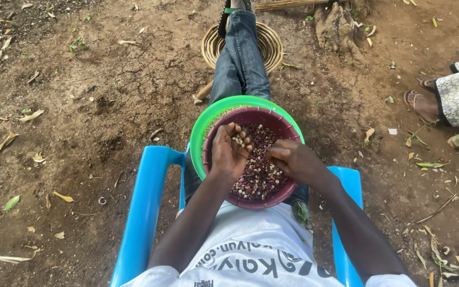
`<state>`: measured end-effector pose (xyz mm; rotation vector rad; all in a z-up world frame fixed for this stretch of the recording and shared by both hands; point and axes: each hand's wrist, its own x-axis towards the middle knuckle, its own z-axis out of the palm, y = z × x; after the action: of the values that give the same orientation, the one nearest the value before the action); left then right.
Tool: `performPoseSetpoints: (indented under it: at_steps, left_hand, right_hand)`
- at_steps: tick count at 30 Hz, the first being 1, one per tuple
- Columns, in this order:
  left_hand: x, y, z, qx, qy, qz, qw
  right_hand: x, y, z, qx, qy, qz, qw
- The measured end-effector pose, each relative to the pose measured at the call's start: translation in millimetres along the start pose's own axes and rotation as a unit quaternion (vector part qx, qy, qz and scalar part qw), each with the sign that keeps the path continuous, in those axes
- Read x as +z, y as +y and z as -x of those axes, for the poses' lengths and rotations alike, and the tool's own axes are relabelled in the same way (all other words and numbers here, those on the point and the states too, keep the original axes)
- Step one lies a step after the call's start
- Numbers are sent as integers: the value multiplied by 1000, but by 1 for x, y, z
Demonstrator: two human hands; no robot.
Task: A person sits on a chair and manually sorts maize and beans in a plastic bowl.
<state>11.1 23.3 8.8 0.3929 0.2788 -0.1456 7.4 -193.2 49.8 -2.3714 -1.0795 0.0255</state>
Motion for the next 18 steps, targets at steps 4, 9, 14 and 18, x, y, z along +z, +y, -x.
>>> performPoseSetpoints:
  at_steps: [4,9,14,18]
  left_hand:
    - [-2,0,0,-4,-11,3,1000]
    - [-4,-1,-2,0,-22,-4,1000]
    - [-4,-1,-1,-4,-22,3,1000]
    - [-7,0,-3,-9,-26,4,1000]
  right_hand:
    - [15,6,7,-12,-6,10,1000]
    - [30,18,18,8,-90,84,992]
    - [37,17,13,42,-101,109,988]
    - [35,19,11,46,-87,113,989]
